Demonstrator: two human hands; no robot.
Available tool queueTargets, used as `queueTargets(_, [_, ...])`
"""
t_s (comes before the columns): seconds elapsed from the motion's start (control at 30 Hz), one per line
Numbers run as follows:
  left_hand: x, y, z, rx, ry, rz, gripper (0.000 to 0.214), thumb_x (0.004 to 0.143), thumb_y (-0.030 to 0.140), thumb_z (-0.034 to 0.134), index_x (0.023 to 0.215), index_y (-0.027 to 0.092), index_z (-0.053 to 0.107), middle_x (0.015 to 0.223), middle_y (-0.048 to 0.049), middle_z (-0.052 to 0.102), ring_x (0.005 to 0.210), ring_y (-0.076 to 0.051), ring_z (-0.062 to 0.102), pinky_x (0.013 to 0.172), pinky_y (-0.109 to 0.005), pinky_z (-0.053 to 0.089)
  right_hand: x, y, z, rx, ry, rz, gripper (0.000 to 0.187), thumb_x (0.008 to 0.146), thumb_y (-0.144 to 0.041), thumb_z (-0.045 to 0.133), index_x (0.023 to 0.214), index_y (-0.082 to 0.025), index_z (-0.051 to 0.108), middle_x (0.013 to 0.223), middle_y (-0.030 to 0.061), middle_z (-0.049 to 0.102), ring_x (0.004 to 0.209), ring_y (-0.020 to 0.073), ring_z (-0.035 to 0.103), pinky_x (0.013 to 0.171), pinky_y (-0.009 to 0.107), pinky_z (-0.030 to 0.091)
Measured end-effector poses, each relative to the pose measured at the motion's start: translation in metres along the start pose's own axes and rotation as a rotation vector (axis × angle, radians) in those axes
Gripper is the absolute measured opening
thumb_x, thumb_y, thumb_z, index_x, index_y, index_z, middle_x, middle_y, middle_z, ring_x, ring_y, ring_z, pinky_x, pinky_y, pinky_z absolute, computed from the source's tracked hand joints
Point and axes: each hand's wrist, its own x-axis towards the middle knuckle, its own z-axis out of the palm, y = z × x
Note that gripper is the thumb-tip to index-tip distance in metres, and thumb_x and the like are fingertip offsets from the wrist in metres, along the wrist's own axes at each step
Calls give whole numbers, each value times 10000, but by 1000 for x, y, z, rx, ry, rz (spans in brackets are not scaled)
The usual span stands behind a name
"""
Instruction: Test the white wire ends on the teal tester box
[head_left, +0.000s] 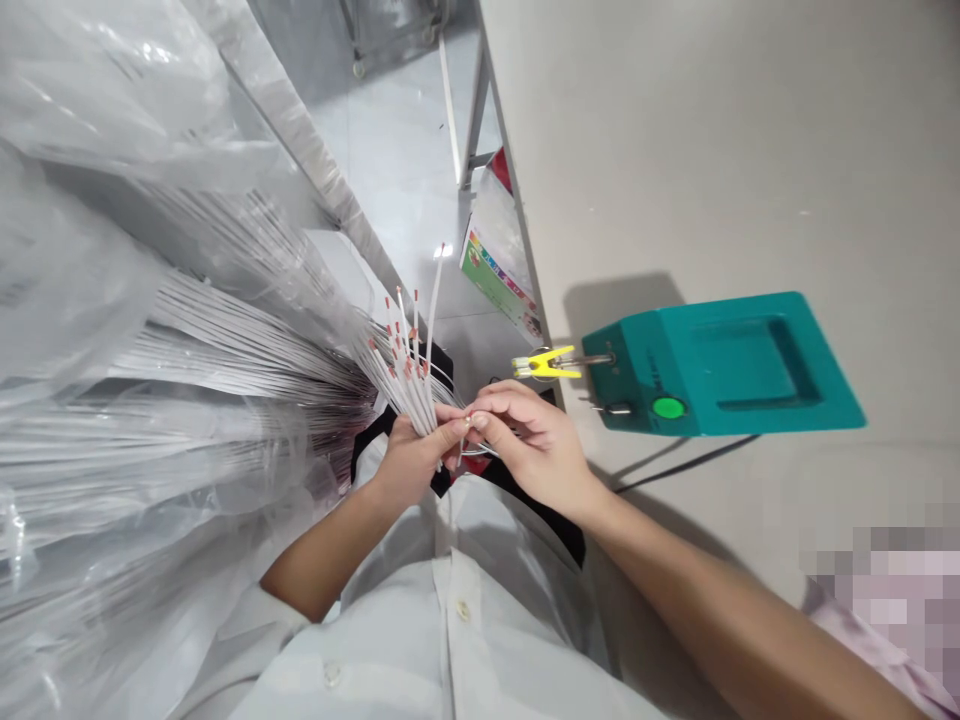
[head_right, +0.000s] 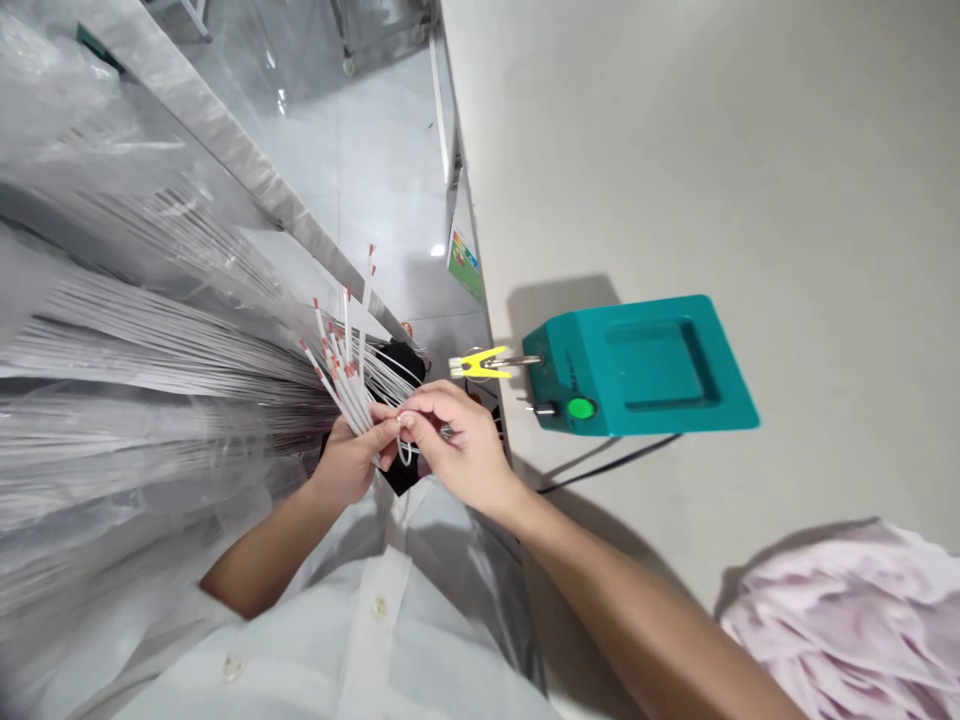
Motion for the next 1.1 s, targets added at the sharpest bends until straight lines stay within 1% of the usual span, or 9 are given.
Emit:
queueTargets(0.1, [0, 0, -1, 12, 53, 2, 220, 682, 337, 689, 731, 124, 657, 612, -8, 643, 388, -36, 427, 388, -187, 332, -4, 6, 0, -324, 66, -148, 101, 824, -204, 523, 791, -197, 619, 809, 54, 594, 777, 160, 591, 694, 306, 498])
queueTargets(0.17, [1, 1, -1, -1, 79, 16, 218, 696, 333, 678, 765, 128, 658, 626, -10, 650, 390, -35, 421, 389, -186, 327, -6, 9, -1, -405, 68, -188, 108, 829, -185, 507, 816, -199, 614, 831, 63, 604, 815, 170, 590, 729, 319, 494])
queueTargets(0.37, [1, 2, -2, 29, 80, 31, 246, 669, 351, 705, 775, 131, 676, 564, 1, 619, 387, -38, 405, 377, -186, 304, -5, 5, -3, -189, 73, -123, 318, 835, -234, 535, 1152, -219, 538, 1077, 94, 585, 741, 128, 592, 686, 297, 525])
queueTargets(0.5, [0, 1, -4, 76, 48, 74, 233, 682, 364, 697, 748, 140, 698, 526, 14, 581, 389, -33, 367, 382, -191, 275, -2, 2, -3, -213, 20, -177, 123, 830, -219, 549, 906, -217, 645, 871, 54, 648, 733, 139, 617, 665, 285, 525])
queueTargets(0.6, [-3, 3, -6, 165, 4, 91, 225, 710, 361, 673, 742, 143, 717, 600, -11, 627, 418, -39, 391, 412, -203, 302, -2, 4, -4, -341, 39, -276, 148, 847, -181, 506, 854, -210, 650, 799, 46, 657, 722, 141, 623, 650, 276, 519])
queueTargets(0.7, [-5, 6, -6, 247, 31, 124, 213, 687, 334, 692, 781, 148, 732, 560, 0, 608, 445, -60, 432, 467, -218, 365, -4, 7, -7, -650, 43, -471, 147, 834, -177, 509, 872, -191, 650, 820, 64, 670, 737, 154, 624, 645, 274, 504])
queueTargets(0.8, [-7, 7, -2, 323, 134, 158, 171, 683, 300, 684, 754, 152, 735, 558, 1, 608, 504, -92, 490, 517, -231, 409, -6, 10, -9, -981, 29, -611, 164, 836, -221, 507, 895, -181, 654, 842, 79, 677, 721, 170, 612, 636, 298, 469])
queueTargets(0.9, [-6, 6, 2, 398, 201, 206, 121, 693, 254, 659, 699, 157, 730, 605, -6, 635, 580, -118, 536, 573, -238, 433, -7, 11, -8, -1114, -66, -628, 193, 853, -208, 464, 904, -164, 645, 802, 86, 660, 682, 175, 580, 621, 318, 427])
queueTargets(1.1, [-2, 1, 2, 431, 194, 219, 105, 666, 242, 674, 673, 146, 713, 551, 5, 611, 530, -114, 529, 540, -232, 435, -2, 3, -10, -1182, -236, -609, 199, 854, -115, 423, 889, -132, 618, 774, 95, 633, 663, 186, 552, 586, 333, 374])
